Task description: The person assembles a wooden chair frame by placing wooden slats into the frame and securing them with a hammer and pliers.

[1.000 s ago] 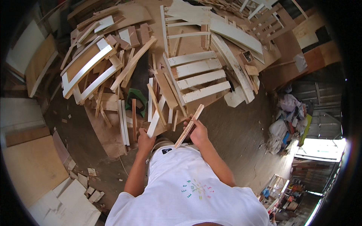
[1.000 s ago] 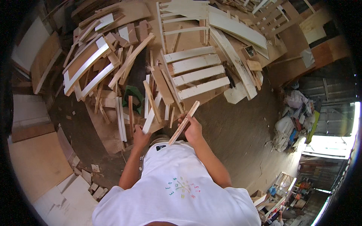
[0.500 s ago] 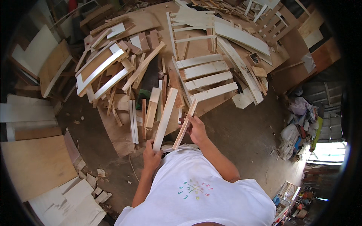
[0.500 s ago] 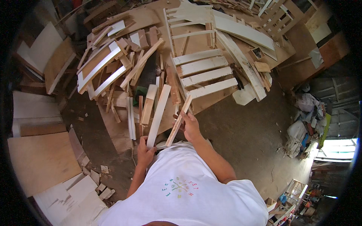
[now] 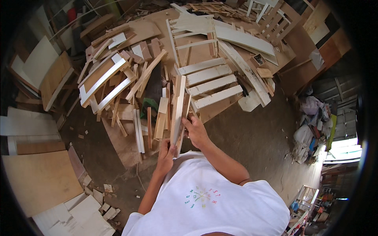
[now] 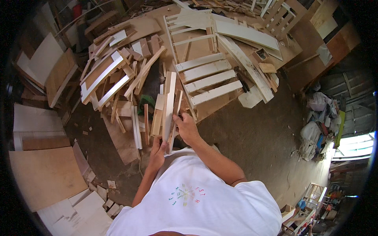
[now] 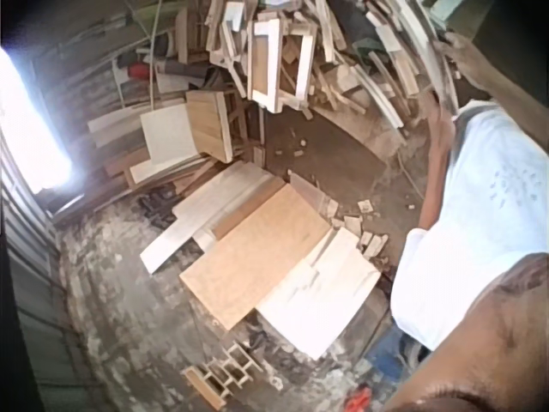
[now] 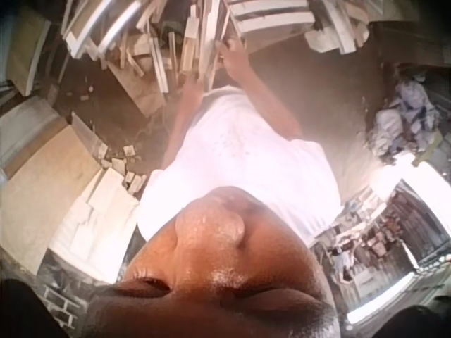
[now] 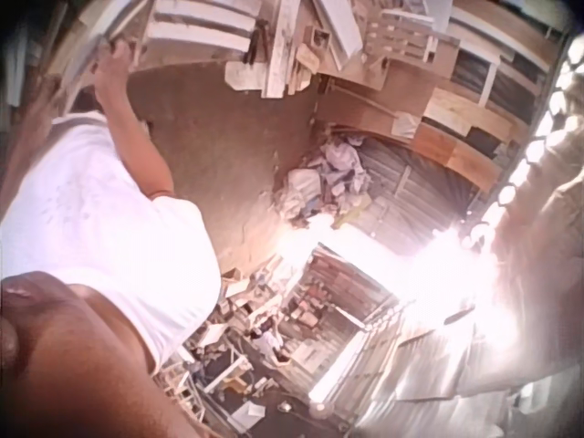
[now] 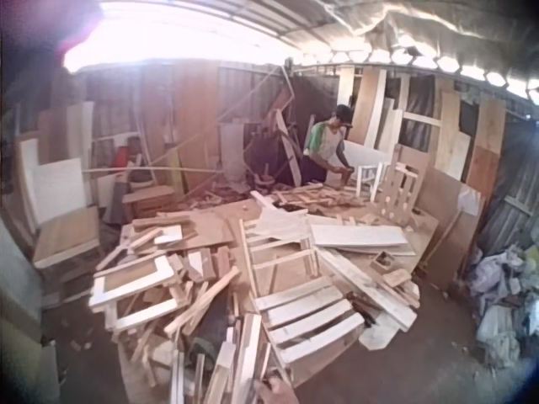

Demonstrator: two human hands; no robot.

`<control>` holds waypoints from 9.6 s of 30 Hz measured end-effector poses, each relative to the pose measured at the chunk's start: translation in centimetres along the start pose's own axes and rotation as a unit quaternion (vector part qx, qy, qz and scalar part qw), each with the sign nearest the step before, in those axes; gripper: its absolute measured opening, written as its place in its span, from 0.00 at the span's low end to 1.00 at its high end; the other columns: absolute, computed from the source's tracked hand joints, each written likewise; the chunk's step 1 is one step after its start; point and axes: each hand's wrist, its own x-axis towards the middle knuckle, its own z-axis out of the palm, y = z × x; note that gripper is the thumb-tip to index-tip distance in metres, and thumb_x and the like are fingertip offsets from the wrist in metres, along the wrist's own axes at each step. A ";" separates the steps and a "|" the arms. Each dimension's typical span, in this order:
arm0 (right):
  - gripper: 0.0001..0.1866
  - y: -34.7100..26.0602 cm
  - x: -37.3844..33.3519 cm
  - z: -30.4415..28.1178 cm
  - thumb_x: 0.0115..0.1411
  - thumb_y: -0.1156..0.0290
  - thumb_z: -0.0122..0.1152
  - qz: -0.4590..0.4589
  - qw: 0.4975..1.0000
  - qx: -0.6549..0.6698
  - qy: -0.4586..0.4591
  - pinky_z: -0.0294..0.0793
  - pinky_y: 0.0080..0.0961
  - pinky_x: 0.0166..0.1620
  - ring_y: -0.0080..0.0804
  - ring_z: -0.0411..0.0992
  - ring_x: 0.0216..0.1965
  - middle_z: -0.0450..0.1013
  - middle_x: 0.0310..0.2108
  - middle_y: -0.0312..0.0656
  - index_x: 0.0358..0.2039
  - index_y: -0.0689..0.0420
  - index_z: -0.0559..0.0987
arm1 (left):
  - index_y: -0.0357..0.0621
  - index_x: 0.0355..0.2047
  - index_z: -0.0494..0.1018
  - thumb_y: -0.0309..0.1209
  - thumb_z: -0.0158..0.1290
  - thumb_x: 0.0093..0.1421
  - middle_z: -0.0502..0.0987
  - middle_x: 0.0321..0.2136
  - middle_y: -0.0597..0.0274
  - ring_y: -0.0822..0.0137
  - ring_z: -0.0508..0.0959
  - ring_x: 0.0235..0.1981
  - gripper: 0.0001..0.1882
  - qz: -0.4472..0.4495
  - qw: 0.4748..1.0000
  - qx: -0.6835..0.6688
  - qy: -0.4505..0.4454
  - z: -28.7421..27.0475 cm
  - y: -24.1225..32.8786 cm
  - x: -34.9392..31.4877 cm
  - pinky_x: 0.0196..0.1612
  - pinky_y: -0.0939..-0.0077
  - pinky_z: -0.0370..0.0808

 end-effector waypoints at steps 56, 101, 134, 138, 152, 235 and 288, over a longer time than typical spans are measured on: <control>0.19 -12.5 39.5 -31.2 0.69 0.67 0.63 -0.207 0.910 -0.233 0.272 0.81 0.27 0.42 0.33 0.82 0.41 0.81 0.45 0.46 0.58 0.57 0.81 | 0.33 0.68 0.64 0.21 0.65 0.63 0.76 0.48 0.57 0.70 0.79 0.41 0.35 0.072 0.924 -0.144 0.347 13.4 4.2 47.5 0.49 0.75 0.77; 0.31 -13.2 42.9 -27.2 0.69 0.69 0.63 -0.257 0.866 -0.296 0.309 0.81 0.31 0.42 0.45 0.79 0.48 0.75 0.55 0.55 0.70 0.58 0.67 | 0.35 0.66 0.71 0.28 0.60 0.69 0.76 0.46 0.54 0.62 0.78 0.44 0.27 0.068 0.845 0.181 0.498 16.8 2.2 50.3 0.43 0.72 0.77; 0.31 -13.5 42.5 -26.9 0.68 0.65 0.62 -0.276 0.832 -0.345 0.336 0.77 0.45 0.53 0.50 0.75 0.54 0.74 0.57 0.50 0.70 0.51 0.66 | 0.37 0.66 0.71 0.32 0.58 0.69 0.76 0.47 0.49 0.54 0.80 0.44 0.26 0.122 0.802 0.263 0.522 16.8 1.2 51.3 0.43 0.63 0.80; 0.31 -13.7 42.3 -26.5 0.69 0.64 0.61 -0.264 0.828 -0.360 0.339 0.77 0.46 0.52 0.50 0.75 0.54 0.74 0.56 0.50 0.70 0.52 0.65 | 0.36 0.65 0.72 0.32 0.58 0.69 0.76 0.48 0.48 0.54 0.80 0.44 0.25 0.120 0.803 0.258 0.524 17.0 1.6 51.3 0.42 0.63 0.80; 0.29 -13.1 42.6 -26.4 0.72 0.62 0.55 -0.248 0.813 -0.408 0.332 0.74 0.49 0.55 0.56 0.72 0.56 0.75 0.55 0.54 0.70 0.53 0.64 | 0.37 0.65 0.70 0.24 0.55 0.68 0.75 0.48 0.45 0.45 0.80 0.44 0.25 0.143 0.771 0.308 0.539 16.8 0.9 51.3 0.44 0.56 0.78; 0.19 -13.9 41.5 -27.1 0.76 0.59 0.42 -0.288 0.863 -0.299 0.289 0.70 0.48 0.59 0.57 0.70 0.56 0.74 0.56 0.51 0.53 0.59 0.75 | 0.33 0.57 0.68 0.31 0.52 0.74 0.77 0.51 0.50 0.58 0.79 0.54 0.17 0.082 0.853 -0.357 0.372 11.9 6.6 34.5 0.65 0.58 0.76; 0.32 -4.7 16.2 -30.4 0.69 0.61 0.57 -0.330 0.728 -0.588 0.126 0.50 0.47 0.76 0.45 0.54 0.75 0.57 0.73 0.48 0.70 0.58 0.65 | 0.37 0.61 0.73 0.35 0.49 0.73 0.67 0.67 0.38 0.38 0.61 0.71 0.21 0.222 0.904 0.333 0.150 23.0 1.2 27.8 0.72 0.46 0.59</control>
